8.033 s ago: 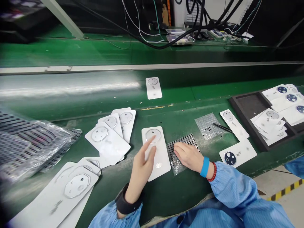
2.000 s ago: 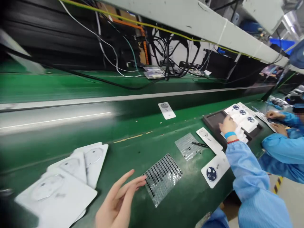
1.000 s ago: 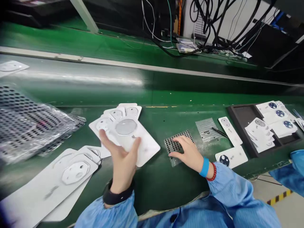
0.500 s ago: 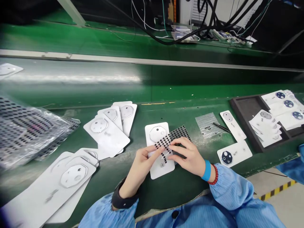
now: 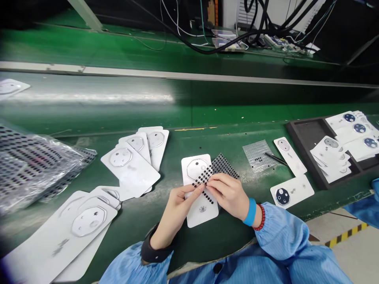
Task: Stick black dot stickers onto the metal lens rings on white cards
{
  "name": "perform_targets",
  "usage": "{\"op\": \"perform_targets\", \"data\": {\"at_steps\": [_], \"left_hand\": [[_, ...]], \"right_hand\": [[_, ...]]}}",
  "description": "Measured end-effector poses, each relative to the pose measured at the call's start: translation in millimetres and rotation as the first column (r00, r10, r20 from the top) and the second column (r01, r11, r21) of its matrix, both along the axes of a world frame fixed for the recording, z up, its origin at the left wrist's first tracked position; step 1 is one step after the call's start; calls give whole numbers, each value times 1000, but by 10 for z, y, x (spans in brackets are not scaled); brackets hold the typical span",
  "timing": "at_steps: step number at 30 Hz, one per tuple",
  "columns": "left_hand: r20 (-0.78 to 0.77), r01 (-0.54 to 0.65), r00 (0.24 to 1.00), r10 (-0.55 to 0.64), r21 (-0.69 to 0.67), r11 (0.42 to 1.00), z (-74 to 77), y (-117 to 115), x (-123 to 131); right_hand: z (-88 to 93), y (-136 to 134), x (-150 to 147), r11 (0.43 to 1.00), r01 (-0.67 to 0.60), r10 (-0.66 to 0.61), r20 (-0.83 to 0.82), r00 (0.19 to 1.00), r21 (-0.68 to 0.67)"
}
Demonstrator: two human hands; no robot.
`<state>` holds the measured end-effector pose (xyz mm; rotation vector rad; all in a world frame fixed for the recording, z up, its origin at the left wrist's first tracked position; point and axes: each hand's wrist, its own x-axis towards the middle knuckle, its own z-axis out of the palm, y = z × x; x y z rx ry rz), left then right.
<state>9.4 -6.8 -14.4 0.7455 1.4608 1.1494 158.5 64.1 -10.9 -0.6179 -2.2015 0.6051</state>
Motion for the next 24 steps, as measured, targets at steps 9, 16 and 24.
{"op": "perform_targets", "data": {"at_steps": [9, 16, 24], "left_hand": [[-236, -113, 966, 101, -39, 993, 7, 19, -153], [-345, -335, 854, 390, 211, 918, 141, -163, -263], [-132, -128, 980, 152, 178, 976, 412, -262, 129]], "right_hand": [[-259, 80, 77, 999, -41, 34, 219, 975, 26], [45, 137, 122, 993, 49, -41, 72, 997, -105], [543, -73, -202, 998, 27, -20, -128, 992, 50]]}}
